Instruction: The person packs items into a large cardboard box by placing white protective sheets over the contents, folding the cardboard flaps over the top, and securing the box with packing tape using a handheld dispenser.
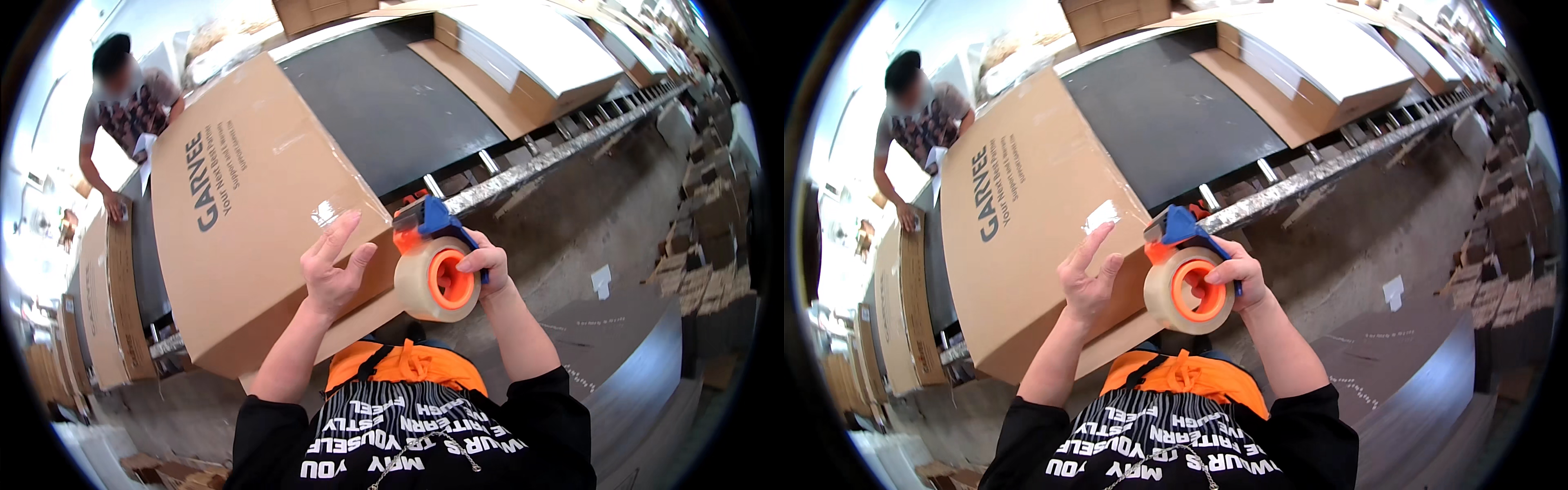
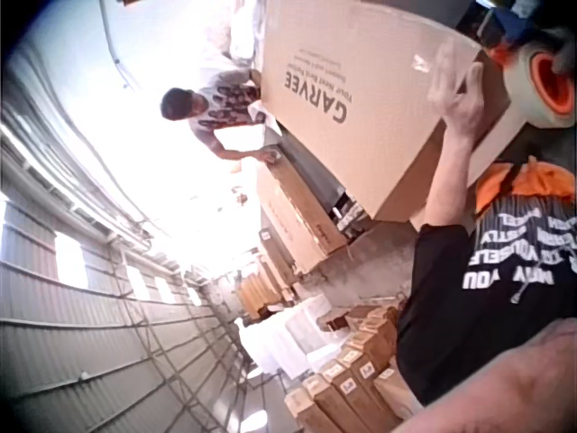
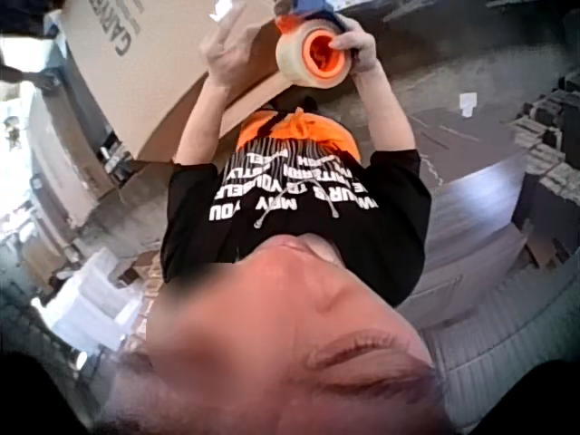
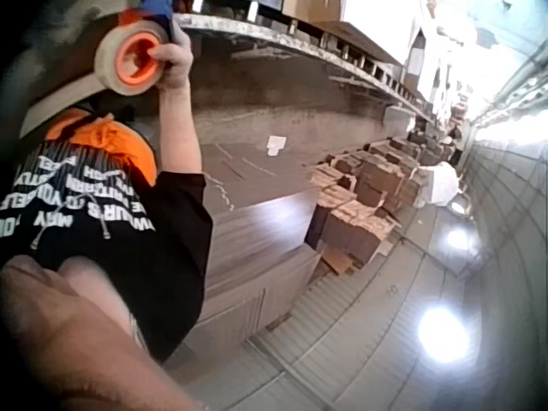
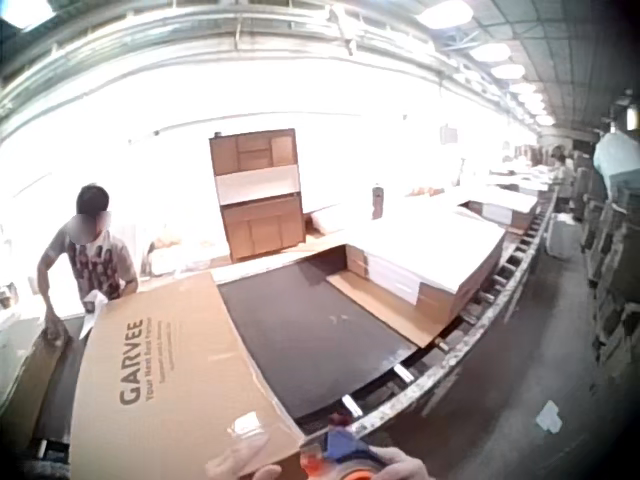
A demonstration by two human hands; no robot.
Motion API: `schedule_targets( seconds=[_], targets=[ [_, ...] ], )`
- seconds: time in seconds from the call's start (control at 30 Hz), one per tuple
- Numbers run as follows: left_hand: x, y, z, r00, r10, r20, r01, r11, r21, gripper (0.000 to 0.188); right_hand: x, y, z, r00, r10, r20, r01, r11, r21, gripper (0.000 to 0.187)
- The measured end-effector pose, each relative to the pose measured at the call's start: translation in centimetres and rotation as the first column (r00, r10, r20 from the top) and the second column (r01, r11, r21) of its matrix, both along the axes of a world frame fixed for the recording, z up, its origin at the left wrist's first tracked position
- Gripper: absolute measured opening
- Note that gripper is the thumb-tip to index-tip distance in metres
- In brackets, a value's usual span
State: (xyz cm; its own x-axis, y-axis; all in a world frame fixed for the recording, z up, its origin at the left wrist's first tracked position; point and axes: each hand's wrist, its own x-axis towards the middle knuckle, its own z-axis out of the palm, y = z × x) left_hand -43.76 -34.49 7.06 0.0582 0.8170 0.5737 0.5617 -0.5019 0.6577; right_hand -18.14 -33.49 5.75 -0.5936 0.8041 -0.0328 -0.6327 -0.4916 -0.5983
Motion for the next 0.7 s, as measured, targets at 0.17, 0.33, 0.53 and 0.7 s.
schedule_targets(
  seconds=[0.17, 0.33, 0.53, 0.7],
  targets=[
    [2.5, 1.5, 0.7, 0.95, -0.309, 0.039, 0.293, 0.93, 0.22, 0.043, -0.8, -1.6, 1.5, 0.999, -0.025, -0.036, 0.028, 0.998, 0.06, 0.068],
    [2.1, 1.2, 0.8, 0.958, -0.243, 0.156, 0.2, 0.948, 0.249, 0.029, -2.6, -2.2, 1.8, 0.999, -0.041, -0.03, 0.043, 0.998, 0.055, 0.066],
    [1.2, 2.0, 0.9, 0.982, -0.185, 0.041, 0.161, 0.929, 0.332, 0.005, -4.0, -2.9, 1.1, 0.989, -0.146, 0.039, 0.147, 0.989, -0.022, 0.06],
    [1.3, 0.7, 0.8, 0.943, -0.196, 0.268, 0.188, 0.981, 0.056, 0.009, -4.7, -4.8, 1.3, 0.994, -0.111, -0.016, 0.107, 0.982, -0.155, 0.058]
  ],
)
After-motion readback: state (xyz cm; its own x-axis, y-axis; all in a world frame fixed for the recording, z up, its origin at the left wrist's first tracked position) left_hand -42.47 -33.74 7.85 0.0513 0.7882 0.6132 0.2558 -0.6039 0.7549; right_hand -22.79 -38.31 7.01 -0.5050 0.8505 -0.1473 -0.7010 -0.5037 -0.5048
